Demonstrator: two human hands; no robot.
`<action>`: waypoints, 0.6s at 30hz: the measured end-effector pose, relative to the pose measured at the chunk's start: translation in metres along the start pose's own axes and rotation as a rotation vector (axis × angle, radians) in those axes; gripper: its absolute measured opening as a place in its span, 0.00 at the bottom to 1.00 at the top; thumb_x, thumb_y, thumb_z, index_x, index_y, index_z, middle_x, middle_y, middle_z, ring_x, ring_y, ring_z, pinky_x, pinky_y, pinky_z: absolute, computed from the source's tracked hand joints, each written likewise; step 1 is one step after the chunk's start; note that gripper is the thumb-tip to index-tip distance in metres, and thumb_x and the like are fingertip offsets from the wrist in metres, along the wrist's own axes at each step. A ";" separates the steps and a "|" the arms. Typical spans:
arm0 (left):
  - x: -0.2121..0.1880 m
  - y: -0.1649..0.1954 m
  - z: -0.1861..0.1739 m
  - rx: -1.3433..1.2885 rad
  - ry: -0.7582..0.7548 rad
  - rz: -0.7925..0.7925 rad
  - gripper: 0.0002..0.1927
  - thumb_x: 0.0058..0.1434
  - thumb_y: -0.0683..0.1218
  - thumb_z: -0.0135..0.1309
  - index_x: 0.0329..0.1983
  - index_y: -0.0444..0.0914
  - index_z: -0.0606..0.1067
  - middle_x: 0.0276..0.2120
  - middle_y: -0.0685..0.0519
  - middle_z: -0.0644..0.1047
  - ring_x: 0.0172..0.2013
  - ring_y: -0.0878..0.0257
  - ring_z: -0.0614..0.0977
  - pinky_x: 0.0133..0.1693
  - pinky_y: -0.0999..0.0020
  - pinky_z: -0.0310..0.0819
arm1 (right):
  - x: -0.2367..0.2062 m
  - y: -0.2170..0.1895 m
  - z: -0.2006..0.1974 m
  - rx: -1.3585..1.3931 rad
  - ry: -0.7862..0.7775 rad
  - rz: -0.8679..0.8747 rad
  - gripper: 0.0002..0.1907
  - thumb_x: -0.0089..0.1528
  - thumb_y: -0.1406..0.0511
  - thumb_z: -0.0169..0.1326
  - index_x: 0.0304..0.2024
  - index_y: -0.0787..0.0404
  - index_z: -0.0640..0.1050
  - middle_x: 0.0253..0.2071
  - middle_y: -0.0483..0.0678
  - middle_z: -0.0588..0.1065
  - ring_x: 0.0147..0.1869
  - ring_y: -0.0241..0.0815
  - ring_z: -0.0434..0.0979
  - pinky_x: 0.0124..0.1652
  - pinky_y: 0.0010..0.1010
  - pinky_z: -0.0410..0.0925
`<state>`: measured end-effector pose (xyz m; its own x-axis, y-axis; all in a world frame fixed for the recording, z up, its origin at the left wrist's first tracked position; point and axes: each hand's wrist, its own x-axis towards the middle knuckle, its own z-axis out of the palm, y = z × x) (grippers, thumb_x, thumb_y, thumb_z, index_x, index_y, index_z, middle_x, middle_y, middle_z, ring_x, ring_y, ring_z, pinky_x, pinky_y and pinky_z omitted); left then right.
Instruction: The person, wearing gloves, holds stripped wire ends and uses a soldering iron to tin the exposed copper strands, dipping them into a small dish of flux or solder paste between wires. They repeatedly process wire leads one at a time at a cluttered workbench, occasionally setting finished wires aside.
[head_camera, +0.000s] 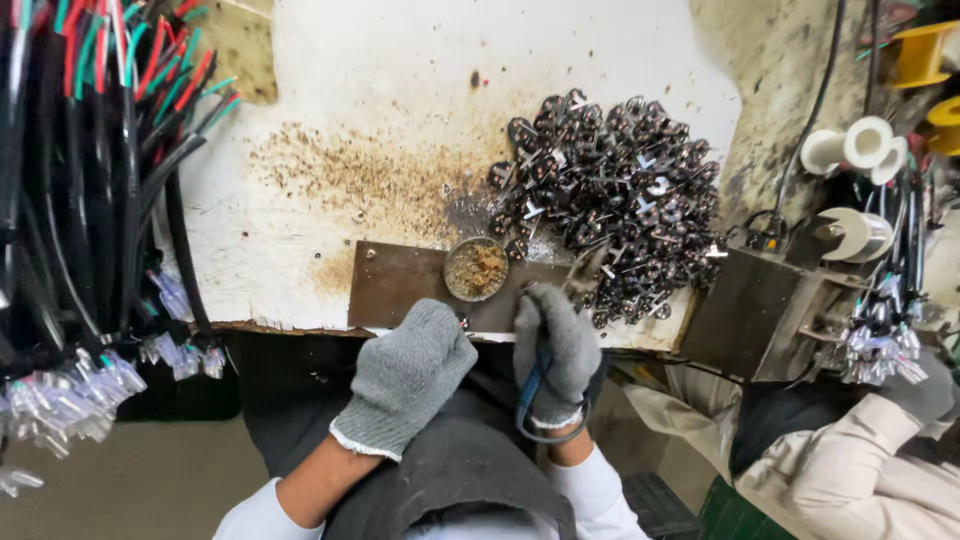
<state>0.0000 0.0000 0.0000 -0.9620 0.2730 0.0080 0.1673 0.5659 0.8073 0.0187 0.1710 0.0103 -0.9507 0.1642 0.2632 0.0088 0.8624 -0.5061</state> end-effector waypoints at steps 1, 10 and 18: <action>0.001 0.004 -0.005 0.006 0.016 0.004 0.08 0.56 0.42 0.61 0.35 0.39 0.73 0.30 0.48 0.74 0.28 0.49 0.79 0.29 0.58 0.74 | 0.000 -0.007 -0.004 0.071 -0.041 -0.007 0.08 0.63 0.71 0.61 0.45 0.66 0.80 0.40 0.53 0.81 0.41 0.46 0.82 0.42 0.31 0.73; -0.020 -0.015 0.004 0.032 0.051 0.118 0.07 0.59 0.41 0.60 0.35 0.38 0.72 0.31 0.47 0.72 0.28 0.50 0.79 0.28 0.58 0.74 | 0.008 0.023 0.031 0.153 0.133 -0.135 0.16 0.69 0.72 0.59 0.59 0.64 0.73 0.52 0.52 0.79 0.52 0.43 0.81 0.51 0.31 0.76; -0.044 -0.017 0.015 0.084 0.193 0.109 0.08 0.59 0.44 0.59 0.40 0.39 0.73 0.34 0.48 0.74 0.30 0.52 0.81 0.27 0.59 0.73 | -0.022 0.031 0.030 0.374 0.147 -0.173 0.21 0.73 0.73 0.57 0.67 0.66 0.70 0.60 0.55 0.76 0.57 0.42 0.82 0.57 0.30 0.75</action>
<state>0.0428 -0.0104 -0.0228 -0.9593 0.1870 0.2117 0.2823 0.6063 0.7434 0.0310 0.1800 -0.0355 -0.8740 0.1221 0.4703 -0.2849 0.6551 -0.6997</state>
